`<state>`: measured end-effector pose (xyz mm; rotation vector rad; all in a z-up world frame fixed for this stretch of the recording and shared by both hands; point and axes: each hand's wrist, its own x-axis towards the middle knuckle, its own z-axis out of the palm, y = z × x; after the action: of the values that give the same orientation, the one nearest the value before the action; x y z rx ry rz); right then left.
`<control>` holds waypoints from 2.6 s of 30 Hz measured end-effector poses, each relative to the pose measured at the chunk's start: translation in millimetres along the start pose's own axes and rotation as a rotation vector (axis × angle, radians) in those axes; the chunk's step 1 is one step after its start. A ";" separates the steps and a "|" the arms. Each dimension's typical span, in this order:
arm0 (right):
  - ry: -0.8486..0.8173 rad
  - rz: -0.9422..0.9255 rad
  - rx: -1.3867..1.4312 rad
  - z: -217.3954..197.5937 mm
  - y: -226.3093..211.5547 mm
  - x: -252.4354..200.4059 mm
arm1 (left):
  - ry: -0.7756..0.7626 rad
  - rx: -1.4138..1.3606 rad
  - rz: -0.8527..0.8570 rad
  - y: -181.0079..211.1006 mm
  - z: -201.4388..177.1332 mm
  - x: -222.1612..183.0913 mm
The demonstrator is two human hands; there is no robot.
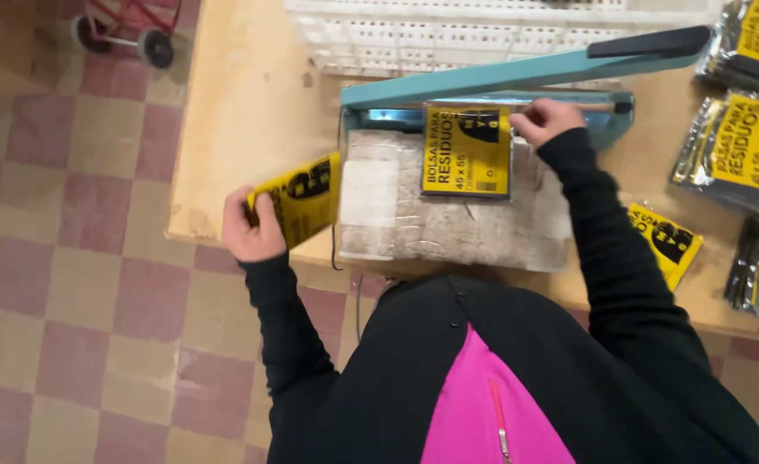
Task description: Sealing the tops of yellow plastic trash bags using a manual heat sealer machine.
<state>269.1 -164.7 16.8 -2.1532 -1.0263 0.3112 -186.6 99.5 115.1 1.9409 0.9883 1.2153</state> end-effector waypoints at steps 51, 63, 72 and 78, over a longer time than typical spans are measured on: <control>0.362 0.245 0.718 79.9 30.7 -68.2 | -0.417 -0.230 -0.151 -44.1 261.8 -75.4; 0.351 0.243 -0.271 56.8 -0.2 10.7 | -0.327 0.212 -0.064 -71.4 330.2 -33.1; 0.373 -0.575 -0.444 -35.8 -115.7 55.4 | -0.313 0.244 0.005 -78.0 329.8 -37.9; -0.192 -0.057 -0.526 -1.9 -55.5 110.0 | -0.313 0.229 -0.031 -67.7 329.8 -29.7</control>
<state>309.9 -59.4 66.2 -2.5887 -1.3972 0.2419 90.8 68.8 -75.6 2.1993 1.0202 0.7745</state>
